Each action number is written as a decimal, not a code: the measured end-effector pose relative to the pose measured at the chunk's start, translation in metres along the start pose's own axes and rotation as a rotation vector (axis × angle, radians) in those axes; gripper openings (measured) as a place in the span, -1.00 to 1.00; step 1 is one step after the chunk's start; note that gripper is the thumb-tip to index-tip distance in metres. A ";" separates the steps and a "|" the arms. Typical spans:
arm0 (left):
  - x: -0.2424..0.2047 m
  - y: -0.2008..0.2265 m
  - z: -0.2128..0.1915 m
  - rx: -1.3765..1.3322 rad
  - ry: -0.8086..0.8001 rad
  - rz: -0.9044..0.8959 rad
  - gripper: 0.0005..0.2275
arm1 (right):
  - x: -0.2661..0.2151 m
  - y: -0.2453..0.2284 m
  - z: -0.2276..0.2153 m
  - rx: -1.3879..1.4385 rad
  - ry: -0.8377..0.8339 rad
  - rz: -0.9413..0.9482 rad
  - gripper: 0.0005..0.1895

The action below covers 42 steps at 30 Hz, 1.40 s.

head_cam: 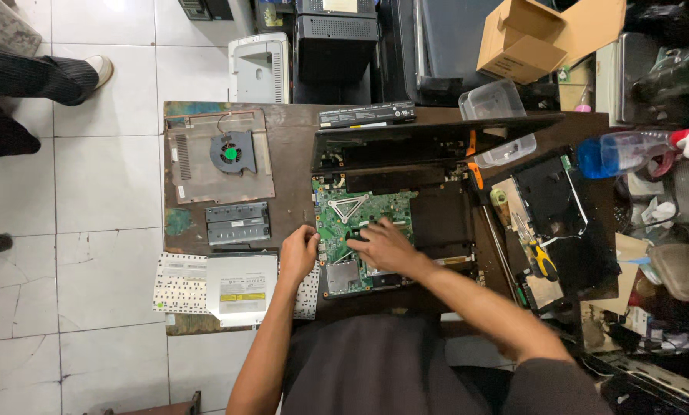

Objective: The person works on a disassembled laptop on a cluttered workbench. They handle the motherboard, connect cables, and use a screwdriver to secure components. The person also handles a small circuit board and a brush.

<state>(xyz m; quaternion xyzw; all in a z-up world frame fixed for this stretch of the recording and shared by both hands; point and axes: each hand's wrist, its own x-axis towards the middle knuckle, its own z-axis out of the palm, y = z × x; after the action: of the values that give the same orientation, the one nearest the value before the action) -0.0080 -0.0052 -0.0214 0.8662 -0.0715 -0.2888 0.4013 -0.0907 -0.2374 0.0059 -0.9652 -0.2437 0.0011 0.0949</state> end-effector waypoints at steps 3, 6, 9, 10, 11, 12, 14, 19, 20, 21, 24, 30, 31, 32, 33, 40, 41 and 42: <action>0.004 -0.005 -0.002 -0.037 -0.026 0.010 -0.84 | 0.015 0.020 -0.010 -0.057 0.031 -0.227 -0.79; 0.001 0.000 -0.004 -0.044 -0.019 -0.006 -0.85 | 0.029 0.042 -0.014 -0.053 0.019 -0.399 -0.75; 0.001 0.001 -0.005 -0.046 -0.021 -0.034 -0.87 | 0.036 0.044 -0.006 -0.056 0.038 -0.495 -0.66; 0.001 0.001 -0.005 -0.049 -0.018 -0.035 -0.87 | 0.036 0.043 -0.008 -0.057 0.037 -0.500 -0.66; 0.002 0.000 -0.004 -0.055 -0.018 -0.038 -0.87 | 0.036 0.042 -0.010 -0.059 0.063 -0.510 -0.65; 0.001 -0.002 -0.005 -0.059 -0.018 -0.045 -0.88 | 0.037 0.040 -0.010 -0.059 0.091 -0.522 -0.64; 0.003 -0.003 -0.003 -0.065 -0.012 -0.048 -0.89 | 0.038 0.039 -0.018 -0.024 0.108 -0.525 -0.63; 0.005 -0.001 -0.003 -0.087 -0.008 -0.071 -0.91 | 0.039 0.039 -0.015 0.049 0.186 -0.519 -0.65; 0.005 -0.002 -0.003 -0.075 -0.004 -0.067 -0.91 | 0.037 0.039 -0.012 0.058 0.208 -0.525 -0.67; 0.004 -0.003 -0.002 -0.063 -0.001 -0.063 -0.90 | 0.036 0.040 -0.009 0.067 0.231 -0.530 -0.68; 0.004 -0.003 0.000 -0.039 -0.001 -0.060 -0.88 | 0.036 0.039 -0.008 0.086 0.250 -0.533 -0.71; -0.003 0.007 -0.002 -0.024 0.038 -0.055 -0.89 | 0.033 0.043 -0.004 0.143 0.259 -0.526 -0.70; -0.004 0.008 -0.003 -0.022 0.039 -0.058 -0.89 | 0.033 0.041 -0.005 0.147 0.262 -0.527 -0.70; -0.004 0.011 -0.003 -0.030 0.034 -0.064 -0.89 | 0.033 0.042 -0.006 0.147 0.243 -0.520 -0.70; -0.004 0.013 -0.004 -0.039 0.030 -0.071 -0.89 | 0.033 0.042 -0.008 0.148 0.225 -0.513 -0.71; -0.003 0.006 -0.002 -0.083 0.026 -0.096 -0.89 | 0.031 0.042 0.003 0.103 0.189 -0.476 -0.72; -0.003 0.008 -0.002 -0.079 0.016 -0.103 -0.90 | 0.031 0.042 0.005 0.134 0.178 -0.469 -0.73; -0.003 0.009 -0.004 -0.075 0.009 -0.109 -0.90 | 0.032 0.043 0.007 0.164 0.168 -0.464 -0.74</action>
<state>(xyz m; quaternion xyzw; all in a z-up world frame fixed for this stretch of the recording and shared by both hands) -0.0074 -0.0078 -0.0113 0.8544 -0.0115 -0.3090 0.4175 -0.0431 -0.2579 -0.0072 -0.8692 -0.4489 -0.0810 0.1907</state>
